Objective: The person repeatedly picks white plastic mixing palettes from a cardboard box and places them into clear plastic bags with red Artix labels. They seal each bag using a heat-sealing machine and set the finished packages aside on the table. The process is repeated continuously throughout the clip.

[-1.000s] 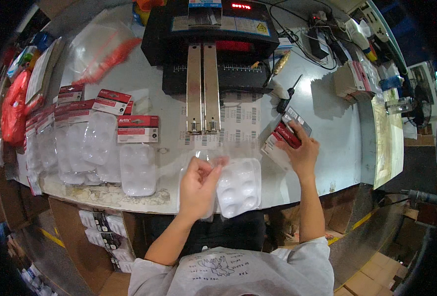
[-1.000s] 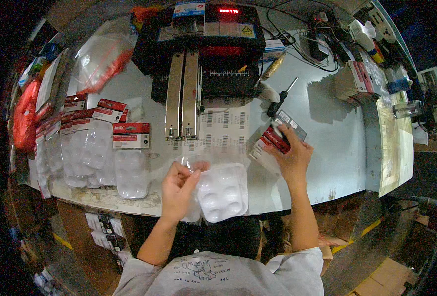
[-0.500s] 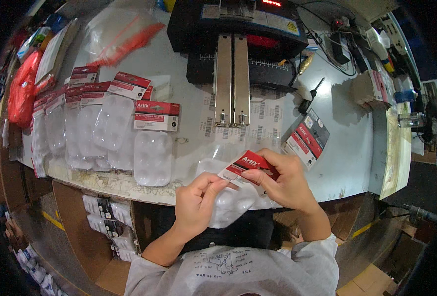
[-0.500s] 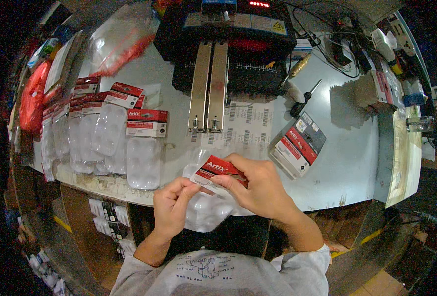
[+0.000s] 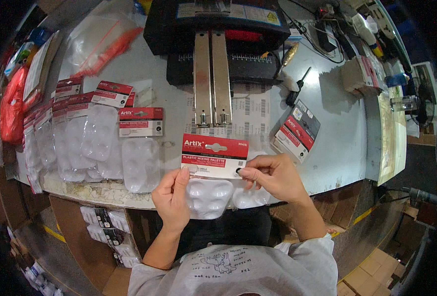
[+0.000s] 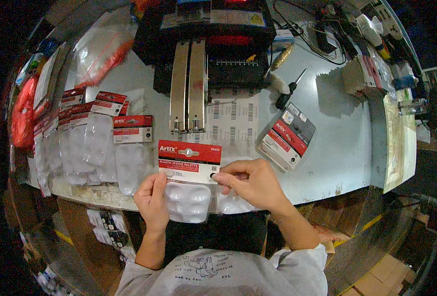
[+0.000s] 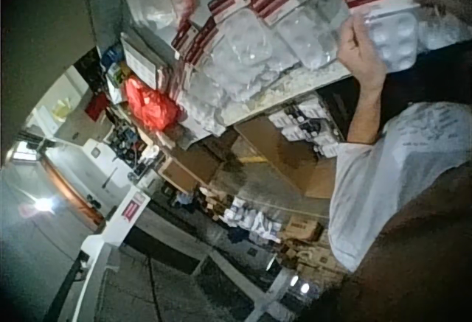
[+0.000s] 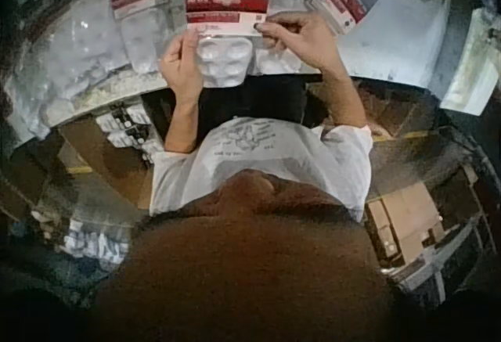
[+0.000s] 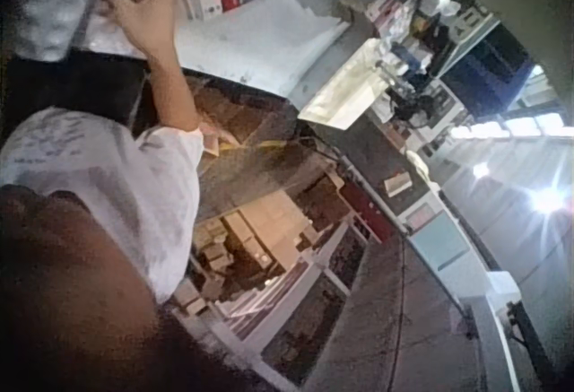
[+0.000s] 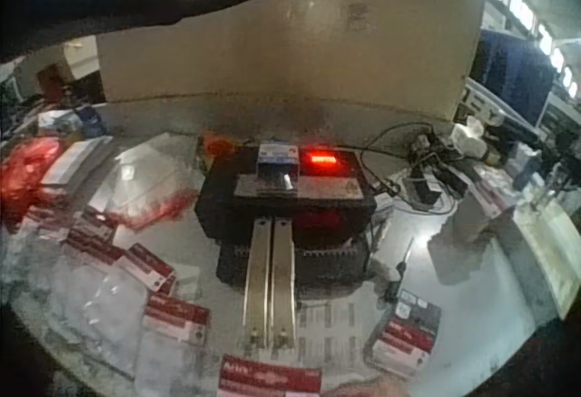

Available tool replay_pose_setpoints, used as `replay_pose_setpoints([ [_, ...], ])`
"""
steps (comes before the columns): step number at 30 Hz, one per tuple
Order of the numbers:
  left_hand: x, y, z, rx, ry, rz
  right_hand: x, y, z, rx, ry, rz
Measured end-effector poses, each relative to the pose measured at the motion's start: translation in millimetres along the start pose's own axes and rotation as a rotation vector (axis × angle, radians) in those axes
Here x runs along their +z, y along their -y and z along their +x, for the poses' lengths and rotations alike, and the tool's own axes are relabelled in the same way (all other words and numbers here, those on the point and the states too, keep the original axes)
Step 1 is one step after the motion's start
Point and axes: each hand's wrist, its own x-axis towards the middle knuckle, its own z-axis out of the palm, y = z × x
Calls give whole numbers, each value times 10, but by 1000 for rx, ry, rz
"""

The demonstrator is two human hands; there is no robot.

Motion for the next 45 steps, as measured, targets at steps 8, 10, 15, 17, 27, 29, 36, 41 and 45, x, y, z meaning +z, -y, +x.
replay_pose_setpoints([
  [8, 35, 124, 109, 21, 43, 250, 150, -164, 67, 37, -23, 256],
  [10, 125, 109, 251, 41, 43, 352, 159, -117, 257, 38, -49, 258],
  [15, 263, 179, 662, 141, -2, 301, 207, -129, 605, -176, -153, 478],
  [17, 245, 281, 694, 118, 58, 319, 231, -160, 649, -117, -205, 470],
  [27, -561, -181, 884, -117, -156, 693, -571, -180, 351, -319, -644, -448],
  [29, -654, -396, 886, 360, -546, 1320, -833, -371, 288, -331, -797, -894],
  [36, 573, 197, 182, 379, 307, 723, -1074, -750, 314, -164, -715, -930],
  [41, 642, 367, 189, 419, 260, 556, -1182, -694, 295, -209, -699, -852],
  [45, 482, 144, 143, 157, 335, -9, -1241, -659, 379, -207, -737, -913],
])
